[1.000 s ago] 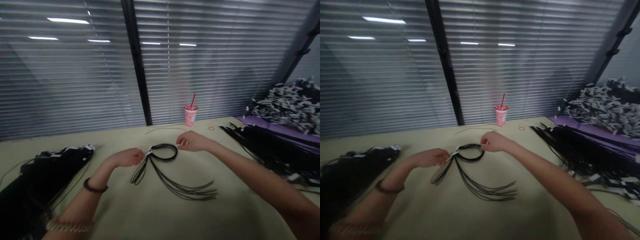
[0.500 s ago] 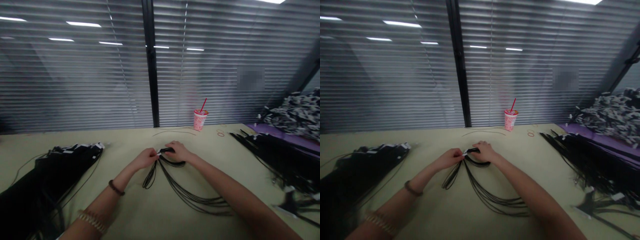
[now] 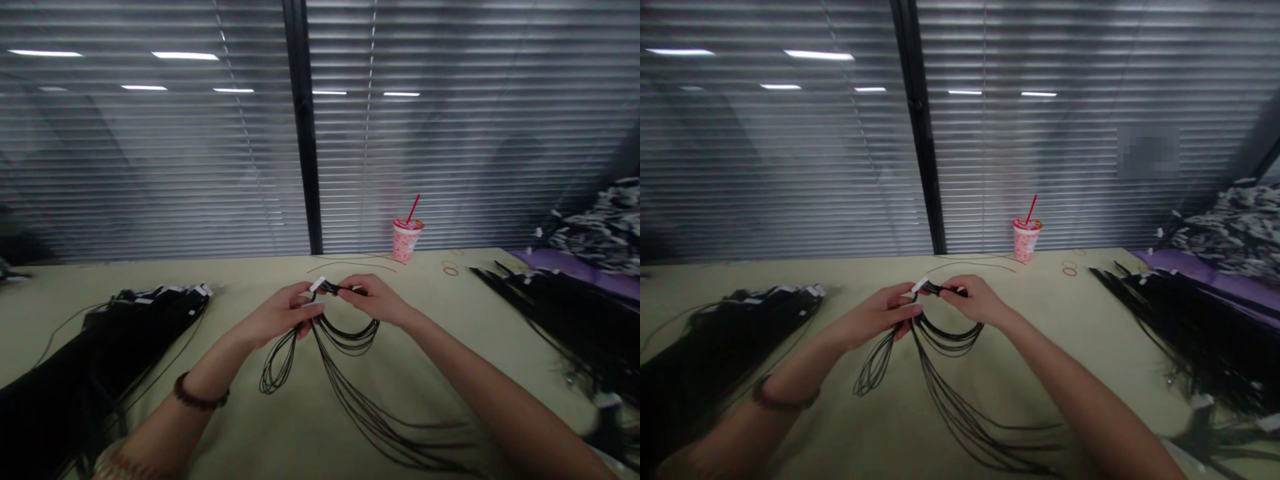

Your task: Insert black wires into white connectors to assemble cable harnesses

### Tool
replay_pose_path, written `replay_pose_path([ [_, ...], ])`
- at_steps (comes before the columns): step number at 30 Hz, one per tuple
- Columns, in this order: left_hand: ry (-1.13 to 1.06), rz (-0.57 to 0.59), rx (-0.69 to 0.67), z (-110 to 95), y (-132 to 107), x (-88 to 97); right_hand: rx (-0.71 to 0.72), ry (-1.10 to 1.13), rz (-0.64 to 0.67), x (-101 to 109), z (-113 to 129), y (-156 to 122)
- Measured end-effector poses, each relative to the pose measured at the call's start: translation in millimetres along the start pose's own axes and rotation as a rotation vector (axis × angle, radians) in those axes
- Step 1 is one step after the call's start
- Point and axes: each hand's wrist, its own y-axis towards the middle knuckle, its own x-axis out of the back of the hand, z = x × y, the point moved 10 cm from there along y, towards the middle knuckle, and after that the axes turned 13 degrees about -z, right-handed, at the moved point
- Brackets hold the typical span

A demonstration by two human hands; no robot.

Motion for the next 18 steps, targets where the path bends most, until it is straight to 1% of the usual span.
replay_pose_path([
  [3,-0.008,0.048,-0.009,-13.2,-10.3,-4.8,0.084,-0.014,0.021,5.0,19.0,-3.2],
  [5,-0.028,0.04,-0.009,-17.8,-13.6,-3.9,0.131,-0.061,0.072,5.7,26.2,-6.2],
  [7,-0.04,0.021,-0.019,-21.0,-14.9,-2.2,0.143,-0.102,0.12,7.2,28.8,-8.9],
  [11,-0.061,0.037,0.029,-16.1,-15.8,-5.5,0.156,-0.152,0.178,10.2,32.0,-12.6],
  [14,-0.128,0.041,0.081,-11.3,-15.8,-8.1,0.183,-0.199,0.208,7.8,33.6,-15.2],
  [16,-0.176,0.026,0.112,-9.6,-15.8,-8.0,0.217,-0.249,0.159,9.8,36.8,-14.7],
  [18,-0.203,0.008,0.132,-9.2,-16.2,-7.6,0.278,-0.318,0.014,19.1,46.9,-13.2],
])
